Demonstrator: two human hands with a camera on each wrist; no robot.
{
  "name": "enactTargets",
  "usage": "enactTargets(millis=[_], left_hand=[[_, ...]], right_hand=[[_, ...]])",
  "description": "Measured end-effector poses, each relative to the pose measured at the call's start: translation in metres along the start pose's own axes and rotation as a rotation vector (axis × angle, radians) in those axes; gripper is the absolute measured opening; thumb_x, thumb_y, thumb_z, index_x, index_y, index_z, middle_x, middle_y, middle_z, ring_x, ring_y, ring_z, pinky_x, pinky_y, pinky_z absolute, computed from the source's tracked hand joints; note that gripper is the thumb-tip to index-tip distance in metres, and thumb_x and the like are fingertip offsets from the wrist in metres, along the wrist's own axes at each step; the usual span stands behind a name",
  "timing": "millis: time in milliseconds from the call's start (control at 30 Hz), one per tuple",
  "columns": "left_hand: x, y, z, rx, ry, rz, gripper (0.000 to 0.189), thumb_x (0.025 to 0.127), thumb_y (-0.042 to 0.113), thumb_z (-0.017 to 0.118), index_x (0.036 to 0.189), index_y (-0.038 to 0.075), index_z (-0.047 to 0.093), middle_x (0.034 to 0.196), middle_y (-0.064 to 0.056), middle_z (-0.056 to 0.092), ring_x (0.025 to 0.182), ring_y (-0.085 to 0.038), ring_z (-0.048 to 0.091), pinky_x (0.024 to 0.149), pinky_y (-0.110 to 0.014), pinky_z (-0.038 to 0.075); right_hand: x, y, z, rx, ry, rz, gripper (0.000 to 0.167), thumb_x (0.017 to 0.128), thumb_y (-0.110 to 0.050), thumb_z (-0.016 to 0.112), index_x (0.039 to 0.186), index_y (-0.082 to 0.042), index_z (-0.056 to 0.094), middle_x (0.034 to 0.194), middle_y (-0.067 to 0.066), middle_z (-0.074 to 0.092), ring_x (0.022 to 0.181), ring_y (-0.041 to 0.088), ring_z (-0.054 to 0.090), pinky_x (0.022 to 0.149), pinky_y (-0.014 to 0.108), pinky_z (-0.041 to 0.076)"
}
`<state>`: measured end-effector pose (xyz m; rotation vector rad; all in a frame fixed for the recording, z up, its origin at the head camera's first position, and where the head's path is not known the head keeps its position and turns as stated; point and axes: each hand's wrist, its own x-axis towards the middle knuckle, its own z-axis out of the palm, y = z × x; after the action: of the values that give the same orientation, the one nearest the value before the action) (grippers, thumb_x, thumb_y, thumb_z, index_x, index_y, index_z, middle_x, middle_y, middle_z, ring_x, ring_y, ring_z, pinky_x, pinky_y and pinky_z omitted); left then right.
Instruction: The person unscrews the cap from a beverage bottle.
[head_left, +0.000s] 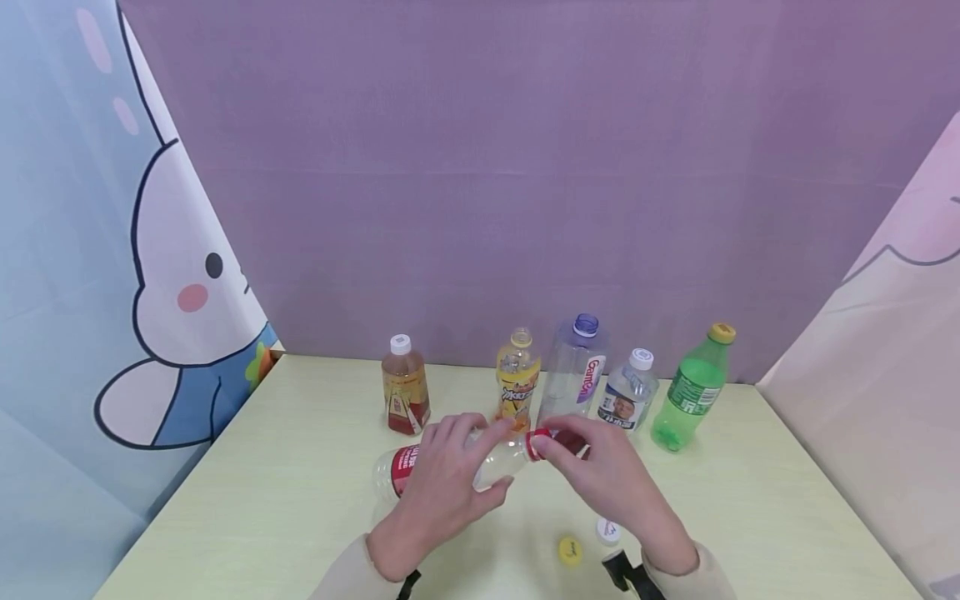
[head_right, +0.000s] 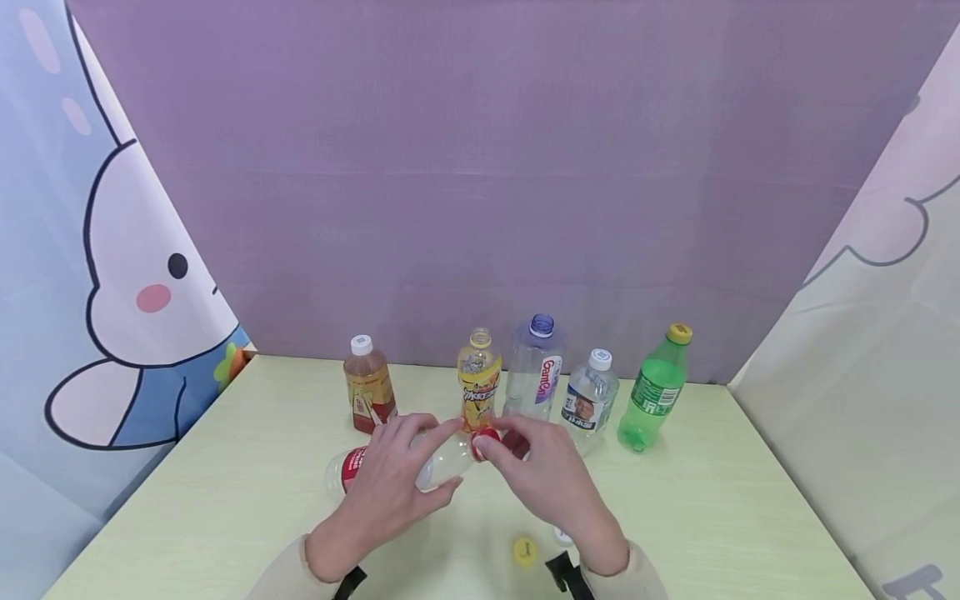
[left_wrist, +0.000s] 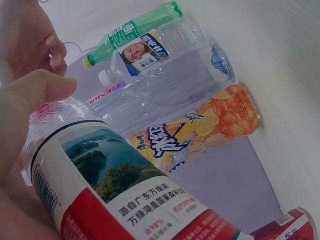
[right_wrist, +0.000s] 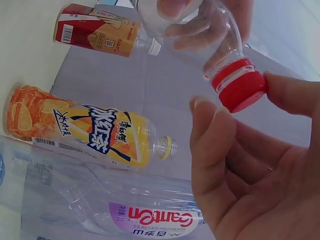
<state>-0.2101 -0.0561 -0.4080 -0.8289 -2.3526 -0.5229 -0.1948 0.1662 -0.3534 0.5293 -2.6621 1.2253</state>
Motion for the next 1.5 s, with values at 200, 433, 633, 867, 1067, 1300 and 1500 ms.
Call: enactTargets(millis=[200,433,633,867,1067,1300,1500], left_hand=[[-0.0001,-0.0002,0.0001,-0.010,-0.004,-0.011,0.068,0.077,0.039,0.088,0.138,0.026,0.059,0.118,-0.003,0.060,0.110,-0.025,0.055,0.090,-0.044,0.047],[-0.0008,-0.0018,0.0011,0.002,0.021,-0.004,0.069,0.076,0.038,0.088,0.138,0.026,0.060,0.117,-0.004,0.060,0.109,-0.025,0.056,0.089,-0.044,0.048],[-0.0011,-0.0024,0.0015,-0.006,0.006,-0.020,0.069,0.077,0.040,0.087,0.139,0.027,0.059,0.118,-0.003,0.060,0.110,-0.025,0.055,0.090,-0.045,0.047],[-0.0012,-0.0024,0.0019,0.003,0.010,-0.012,0.069,0.076,0.040,0.087,0.138,0.026,0.060,0.118,-0.004,0.060,0.110,-0.025,0.055,0.090,-0.045,0.047],[-0.0006,-0.0016,0.0013,-0.001,0.003,-0.019,0.068,0.077,0.040,0.087,0.138,0.025,0.060,0.118,-0.004,0.061,0.111,-0.027,0.056,0.091,-0.046,0.047],[0.0000,-0.0023,0.0006,-0.001,-0.004,-0.030,0.067,0.078,0.041,0.086,0.137,0.026,0.060,0.118,-0.003,0.061,0.110,-0.026,0.056,0.090,-0.045,0.048],[0.0002,-0.0029,0.0011,-0.005,-0.001,-0.036,0.068,0.078,0.040,0.086,0.138,0.026,0.059,0.117,-0.003,0.061,0.109,-0.026,0.056,0.091,-0.045,0.048]], right_hand=[[-0.0014,0.0003,-0.0032,-0.012,-0.049,-0.041,0.028,0.097,-0.035,0.070,0.115,-0.015,0.074,0.079,-0.010,0.067,0.067,0.007,0.060,0.060,0.026,0.053],[-0.0027,0.0032,-0.0060,-0.008,-0.065,-0.166,0.034,0.094,-0.020,0.074,0.127,-0.013,0.070,0.095,-0.009,0.069,0.077,0.005,0.062,0.066,0.026,0.055],[-0.0023,0.0031,-0.0051,0.014,-0.058,-0.176,0.031,0.096,-0.027,0.072,0.125,-0.016,0.071,0.098,-0.009,0.069,0.078,0.007,0.063,0.066,0.027,0.056],[-0.0020,0.0015,-0.0014,-0.023,0.001,-0.135,0.031,0.093,-0.019,0.076,0.123,-0.013,0.071,0.094,-0.009,0.069,0.079,0.007,0.062,0.066,0.026,0.056],[-0.0022,0.0018,-0.0028,-0.043,-0.018,-0.114,0.032,0.092,-0.020,0.076,0.123,-0.011,0.071,0.098,-0.007,0.069,0.086,0.010,0.064,0.068,0.025,0.056],[-0.0007,0.0059,-0.0040,-0.020,-0.054,-0.184,0.034,0.093,-0.017,0.075,0.127,-0.013,0.069,0.094,-0.007,0.072,0.080,0.006,0.065,0.069,0.027,0.057],[-0.0004,0.0059,-0.0044,-0.026,-0.042,-0.201,0.037,0.091,-0.010,0.076,0.127,-0.012,0.069,0.095,-0.007,0.070,0.080,0.006,0.064,0.066,0.027,0.057]])
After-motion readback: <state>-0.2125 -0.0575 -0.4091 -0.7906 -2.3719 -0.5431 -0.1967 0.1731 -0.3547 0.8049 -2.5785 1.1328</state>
